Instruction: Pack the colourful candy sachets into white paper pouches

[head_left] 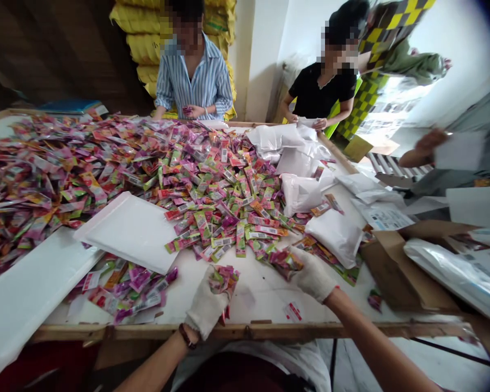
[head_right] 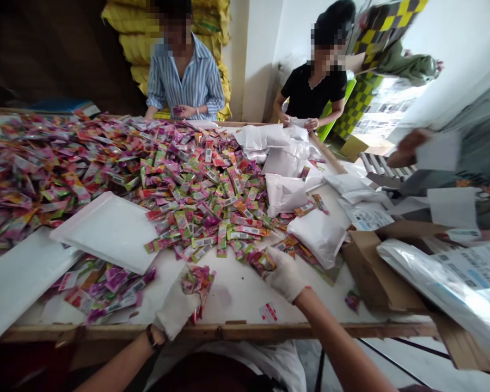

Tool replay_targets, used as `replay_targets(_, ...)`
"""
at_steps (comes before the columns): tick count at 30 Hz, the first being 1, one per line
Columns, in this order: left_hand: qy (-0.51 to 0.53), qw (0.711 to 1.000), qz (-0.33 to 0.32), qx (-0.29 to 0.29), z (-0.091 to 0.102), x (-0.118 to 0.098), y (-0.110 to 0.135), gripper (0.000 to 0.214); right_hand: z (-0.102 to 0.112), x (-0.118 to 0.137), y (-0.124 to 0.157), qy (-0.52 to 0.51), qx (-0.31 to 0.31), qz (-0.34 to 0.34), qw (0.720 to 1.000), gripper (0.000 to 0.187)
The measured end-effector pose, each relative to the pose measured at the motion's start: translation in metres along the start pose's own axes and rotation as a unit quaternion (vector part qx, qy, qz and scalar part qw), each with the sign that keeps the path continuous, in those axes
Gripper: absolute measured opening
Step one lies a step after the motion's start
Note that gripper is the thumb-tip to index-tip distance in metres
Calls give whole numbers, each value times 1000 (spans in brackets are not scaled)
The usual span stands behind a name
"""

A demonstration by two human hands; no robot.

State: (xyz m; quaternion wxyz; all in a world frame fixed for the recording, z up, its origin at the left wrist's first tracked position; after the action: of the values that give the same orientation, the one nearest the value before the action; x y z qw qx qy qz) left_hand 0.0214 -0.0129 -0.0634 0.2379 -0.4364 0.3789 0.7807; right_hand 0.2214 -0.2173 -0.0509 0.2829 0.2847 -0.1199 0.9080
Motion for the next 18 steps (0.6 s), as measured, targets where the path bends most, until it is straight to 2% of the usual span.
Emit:
replay_targets(2,134,987,74,39,-11,-8,1,22,-12,11,-1,99,47,-57,992,48)
replay_targets(4,245,956,153,60,-23,-9,4,22,-19,23,0,184,94,-86,975,51)
replay_targets(5,293,936,186,64,-29,-6,5,23,-21,29,1,205,111,-74,970,47)
replay_targets(7,355,903,233,64,-38,0,9,26,-23,41,5,216,121,-6,969,35)
replay_targets(9,371,891,256,58,-44,7,12,27,-26,48,11,178,102,50,977,25)
replay_targets(10,371,891,257,53,-45,9,13,28,-29,50,14,135,79,48,987,20)
replay_targets(12,366,900,234,40,-45,10,14,28,-39,51,19,-9,29,-5,1000,12)
replay_targets(14,331,926,181,35,-41,7,14,25,-52,55,21,-175,0,-70,982,17)
replay_targets(15,284,948,139,40,-39,4,13,22,-58,59,22,-242,-1,-85,967,23)
replay_targets(17,140,987,38,67,-35,-4,14,19,-69,72,23,-319,32,-56,946,30)
replay_targets(18,64,995,-9,82,-33,-8,15,22,-73,79,23,-331,56,-27,942,31)
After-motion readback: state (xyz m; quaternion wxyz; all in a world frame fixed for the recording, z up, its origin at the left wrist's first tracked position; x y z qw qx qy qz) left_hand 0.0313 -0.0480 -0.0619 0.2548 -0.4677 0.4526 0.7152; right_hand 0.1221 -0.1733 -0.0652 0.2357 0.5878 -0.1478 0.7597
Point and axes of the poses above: each hand's wrist, its own y-axis away from the middle knuckle, its own z-axis out of the back of the hand, x = y × z, the point moved 2 cm from there along -y, towards the middle knuckle, and after that the axes turned 15 degrees about z, right-handed, at the moved point
